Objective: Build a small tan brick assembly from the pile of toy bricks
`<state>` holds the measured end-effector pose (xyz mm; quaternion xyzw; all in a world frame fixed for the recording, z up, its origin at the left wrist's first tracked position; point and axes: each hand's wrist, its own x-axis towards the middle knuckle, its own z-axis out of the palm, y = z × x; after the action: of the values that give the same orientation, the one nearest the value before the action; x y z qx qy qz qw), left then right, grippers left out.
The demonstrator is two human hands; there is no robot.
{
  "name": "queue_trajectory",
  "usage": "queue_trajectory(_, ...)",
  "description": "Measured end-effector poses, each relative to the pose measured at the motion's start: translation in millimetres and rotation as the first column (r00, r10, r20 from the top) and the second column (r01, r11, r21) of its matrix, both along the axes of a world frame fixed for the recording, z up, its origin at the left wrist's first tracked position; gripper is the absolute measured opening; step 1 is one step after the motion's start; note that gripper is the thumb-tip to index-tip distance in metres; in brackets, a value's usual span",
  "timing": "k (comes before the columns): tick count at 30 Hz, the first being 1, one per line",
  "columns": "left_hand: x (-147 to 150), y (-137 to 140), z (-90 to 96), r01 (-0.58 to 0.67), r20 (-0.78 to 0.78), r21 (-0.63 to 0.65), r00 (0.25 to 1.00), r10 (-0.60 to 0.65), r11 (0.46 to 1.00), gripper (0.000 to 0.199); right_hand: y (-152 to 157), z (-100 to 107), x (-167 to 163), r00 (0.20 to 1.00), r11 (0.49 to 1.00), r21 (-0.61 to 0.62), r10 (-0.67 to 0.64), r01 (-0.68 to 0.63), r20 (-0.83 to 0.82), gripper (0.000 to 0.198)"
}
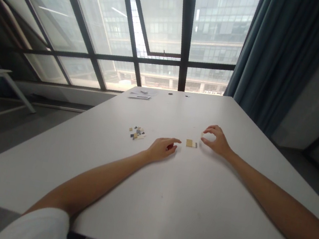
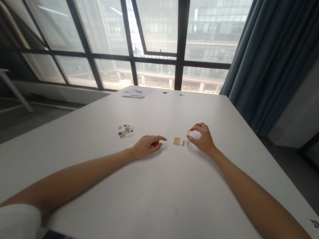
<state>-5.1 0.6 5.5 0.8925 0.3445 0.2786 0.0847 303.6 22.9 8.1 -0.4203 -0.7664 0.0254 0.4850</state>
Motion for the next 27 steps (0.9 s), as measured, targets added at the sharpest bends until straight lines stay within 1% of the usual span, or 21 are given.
queue_trajectory(4,-0.8,0.8,0.2,-0.008,-0.008,0.007,1.0,0.008,1.0,0.029,4.9,-4.7,9.6,1.0,0.999,0.038,-0.02,0.02,0.004,0.017)
queue_trajectory(8,-1.3,2.0,-0.8,-0.006,-0.022,-0.002,1.0,0.006,1.0,0.026,2.5,-4.9,10.6,1.0,0.998,0.054,0.017,-0.019,0.022,0.018)
queue_trajectory(11,-1.5,3.1,-2.2,0.0,-0.029,-0.001,1.0,0.0,1.0,0.026,-0.7,-5.0,9.3,0.998,0.998,0.042,0.042,-0.044,0.042,0.019)
queue_trajectory(15,-1.3,3.7,-3.2,0.0,-0.037,-0.004,0.999,0.0,1.0,0.026,-2.0,-7.5,8.5,0.997,0.998,0.036,0.044,-0.046,0.057,0.02)
queue_trajectory(21,-0.6,2.1,-1.4,-0.002,-0.036,-0.012,0.999,0.001,1.0,0.026,-3.1,-11.8,5.0,0.997,0.995,0.101,0.002,-0.009,0.078,0.022)
queue_trajectory(27,-0.2,3.0,-2.2,0.001,-0.041,-0.011,0.999,-0.002,1.0,0.026,-10.9,-10.6,-3.6,0.99,0.991,0.128,-0.056,0.039,0.132,0.023)
